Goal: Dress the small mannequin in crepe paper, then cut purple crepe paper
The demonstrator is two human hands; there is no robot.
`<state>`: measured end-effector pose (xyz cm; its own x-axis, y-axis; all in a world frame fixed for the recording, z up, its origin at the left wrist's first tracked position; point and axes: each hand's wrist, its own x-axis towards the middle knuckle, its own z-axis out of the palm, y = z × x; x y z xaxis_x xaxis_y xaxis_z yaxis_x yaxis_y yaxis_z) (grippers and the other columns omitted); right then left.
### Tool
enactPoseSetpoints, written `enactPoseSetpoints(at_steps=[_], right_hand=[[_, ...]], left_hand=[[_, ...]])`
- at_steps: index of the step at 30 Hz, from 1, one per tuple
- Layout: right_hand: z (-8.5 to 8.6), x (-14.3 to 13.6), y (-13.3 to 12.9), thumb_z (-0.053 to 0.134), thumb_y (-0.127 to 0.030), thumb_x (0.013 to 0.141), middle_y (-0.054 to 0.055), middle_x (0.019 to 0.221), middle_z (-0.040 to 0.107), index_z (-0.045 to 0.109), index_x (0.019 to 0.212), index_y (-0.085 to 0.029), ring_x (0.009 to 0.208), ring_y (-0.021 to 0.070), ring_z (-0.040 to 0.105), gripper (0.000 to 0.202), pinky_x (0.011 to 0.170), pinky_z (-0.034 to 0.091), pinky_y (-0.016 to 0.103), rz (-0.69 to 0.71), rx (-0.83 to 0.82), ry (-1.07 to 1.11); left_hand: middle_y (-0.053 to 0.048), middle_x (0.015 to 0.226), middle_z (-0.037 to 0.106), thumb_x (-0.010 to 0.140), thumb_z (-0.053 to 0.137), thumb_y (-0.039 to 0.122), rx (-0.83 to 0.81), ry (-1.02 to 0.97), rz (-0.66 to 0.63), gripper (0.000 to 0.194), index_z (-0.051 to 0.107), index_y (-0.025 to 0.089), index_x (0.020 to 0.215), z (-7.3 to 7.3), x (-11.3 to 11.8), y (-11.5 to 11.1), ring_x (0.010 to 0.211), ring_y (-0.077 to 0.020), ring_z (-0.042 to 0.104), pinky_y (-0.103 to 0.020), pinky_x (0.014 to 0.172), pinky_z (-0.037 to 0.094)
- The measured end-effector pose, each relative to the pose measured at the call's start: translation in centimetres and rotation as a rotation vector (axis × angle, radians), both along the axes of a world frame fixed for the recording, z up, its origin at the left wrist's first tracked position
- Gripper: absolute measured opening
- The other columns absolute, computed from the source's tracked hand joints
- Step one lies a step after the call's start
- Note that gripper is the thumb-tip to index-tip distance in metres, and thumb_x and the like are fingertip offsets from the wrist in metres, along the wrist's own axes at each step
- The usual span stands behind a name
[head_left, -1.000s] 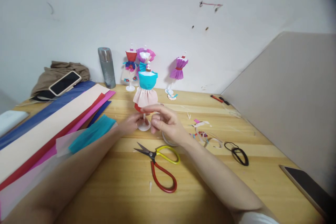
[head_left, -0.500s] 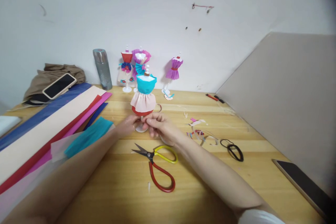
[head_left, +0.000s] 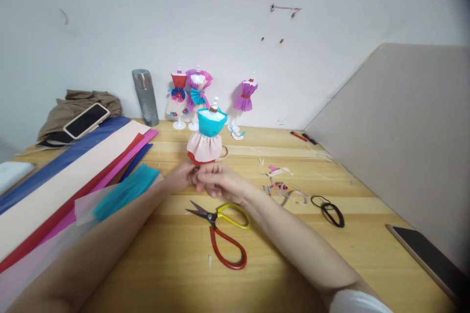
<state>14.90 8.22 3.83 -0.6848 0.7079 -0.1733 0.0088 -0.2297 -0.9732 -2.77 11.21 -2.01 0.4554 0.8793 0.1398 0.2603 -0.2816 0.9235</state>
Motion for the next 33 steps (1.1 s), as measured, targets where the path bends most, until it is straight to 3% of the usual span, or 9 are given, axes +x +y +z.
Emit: enactPoseSetpoints(at_steps=[3, 5, 9, 11, 15, 19, 22, 27, 33], right_hand=[[2.4, 2.8, 0.1, 0.071, -0.04, 0.075, -0.003, 0.05, 0.054, 0.061, 0.06, -0.015, 0.044, 0.007, 0.045, 0.03, 0.044, 0.031, 0.021, 0.412, 0.293, -0.436], [4.2, 4.6, 0.8, 0.069, -0.037, 0.077, -0.006, 0.046, 0.04, 0.05, 0.051, -0.017, 0.044, 0.0055, 0.036, 0.038, 0.044, 0.025, 0.021, 0.179, 0.548, -0.519], [7.7, 5.7, 2.7, 0.064, -0.039, 0.084, -0.004, 0.055, 0.046, 0.054, 0.062, -0.018, 0.051, 0.0081, 0.04, 0.033, 0.05, 0.032, 0.024, -0.663, 0.887, -0.265], [9.0, 4.7, 3.7, 0.063, -0.038, 0.087, -0.001, 0.066, 0.056, 0.064, 0.079, -0.018, 0.059, 0.0099, 0.048, 0.022, 0.056, 0.039, 0.025, -0.749, 1.006, -0.161], [10.2, 1.4, 5.3, 0.068, -0.033, 0.084, 0.002, 0.086, 0.064, 0.071, 0.094, -0.018, 0.073, 0.0119, 0.055, 0.018, 0.07, 0.047, 0.028, -0.68, 1.21, -0.199], [10.0, -0.4, 6.8, 0.068, -0.023, 0.081, 0.001, 0.08, 0.062, 0.068, 0.075, -0.017, 0.069, 0.0115, 0.054, 0.009, 0.07, 0.046, 0.029, -0.676, 1.239, -0.276], [9.7, -0.4, 7.3, 0.066, -0.021, 0.082, 0.001, 0.077, 0.062, 0.066, 0.07, -0.016, 0.068, 0.0113, 0.054, 0.012, 0.069, 0.045, 0.029, -0.714, 1.194, -0.239], [9.3, -0.2, 6.7, 0.066, -0.022, 0.082, 0.001, 0.078, 0.063, 0.067, 0.074, -0.015, 0.069, 0.0114, 0.055, 0.01, 0.07, 0.046, 0.03, -0.744, 1.155, -0.19], [8.9, -0.1, 6.3, 0.062, -0.028, 0.085, 0.003, 0.088, 0.068, 0.069, 0.082, -0.017, 0.077, 0.0128, 0.059, 0.013, 0.07, 0.047, 0.028, -0.727, 1.139, -0.134]], left_hand=[[-0.007, 0.086, 0.069, 0.085, 0.057, 0.028, 0.008, 0.091, 0.017, 0.016, 0.068, 0.017, 0.08, 0.0, -0.2, 0.0, 0.086, -0.0253, 0.06, -0.039, 0.084, 0.046], [-0.008, 0.087, 0.068, 0.085, 0.053, 0.028, 0.006, 0.124, 0.025, 0.019, 0.068, 0.016, 0.082, -0.1, -0.3, 0.2, 0.084, -0.025, 0.06, -0.039, 0.081, 0.045], [-0.006, 0.082, 0.066, 0.085, 0.052, 0.029, -0.006, 0.123, 0.017, 0.02, 0.067, 0.017, 0.08, -0.7, -0.6, 0.5, 0.081, -0.0235, 0.059, -0.036, 0.077, 0.044], [-0.006, 0.083, 0.067, 0.084, 0.053, 0.029, -0.017, 0.097, 0.025, 0.02, 0.068, 0.016, 0.079, -0.9, -0.6, 0.5, 0.082, -0.0237, 0.059, -0.035, 0.077, 0.044], [-0.006, 0.085, 0.07, 0.08, 0.057, 0.024, -0.044, 0.039, 0.055, 0.016, 0.07, 0.016, 0.082, -0.4, -0.3, 0.4, 0.083, -0.0253, 0.062, -0.034, 0.078, 0.047], [-0.006, 0.086, 0.074, 0.072, 0.061, 0.016, -0.076, -0.023, 0.143, 0.013, 0.071, 0.016, 0.08, 0.7, -0.6, 1.1, 0.088, -0.0259, 0.064, -0.035, 0.083, 0.049], [-0.006, 0.074, 0.071, 0.066, 0.061, 0.014, -0.099, -0.042, 0.315, 0.015, 0.07, 0.016, 0.077, 1.5, -2.0, 2.1, 0.073, -0.0216, 0.063, -0.032, 0.07, 0.05], [-0.006, 0.074, 0.068, 0.076, 0.056, 0.026, -0.033, -0.217, 0.623, 0.016, 0.067, 0.016, 0.082, 4.3, -4.0, 2.1, 0.06, -0.0135, 0.056, -0.023, 0.053, 0.039], [-0.009, 0.081, 0.071, 0.085, 0.067, 0.037, -0.397, -0.358, 0.421, 0.024, 0.068, 0.013, 0.086, 7.0, -3.4, 0.6, 0.057, -0.0116, 0.055, -0.023, 0.047, 0.035]])
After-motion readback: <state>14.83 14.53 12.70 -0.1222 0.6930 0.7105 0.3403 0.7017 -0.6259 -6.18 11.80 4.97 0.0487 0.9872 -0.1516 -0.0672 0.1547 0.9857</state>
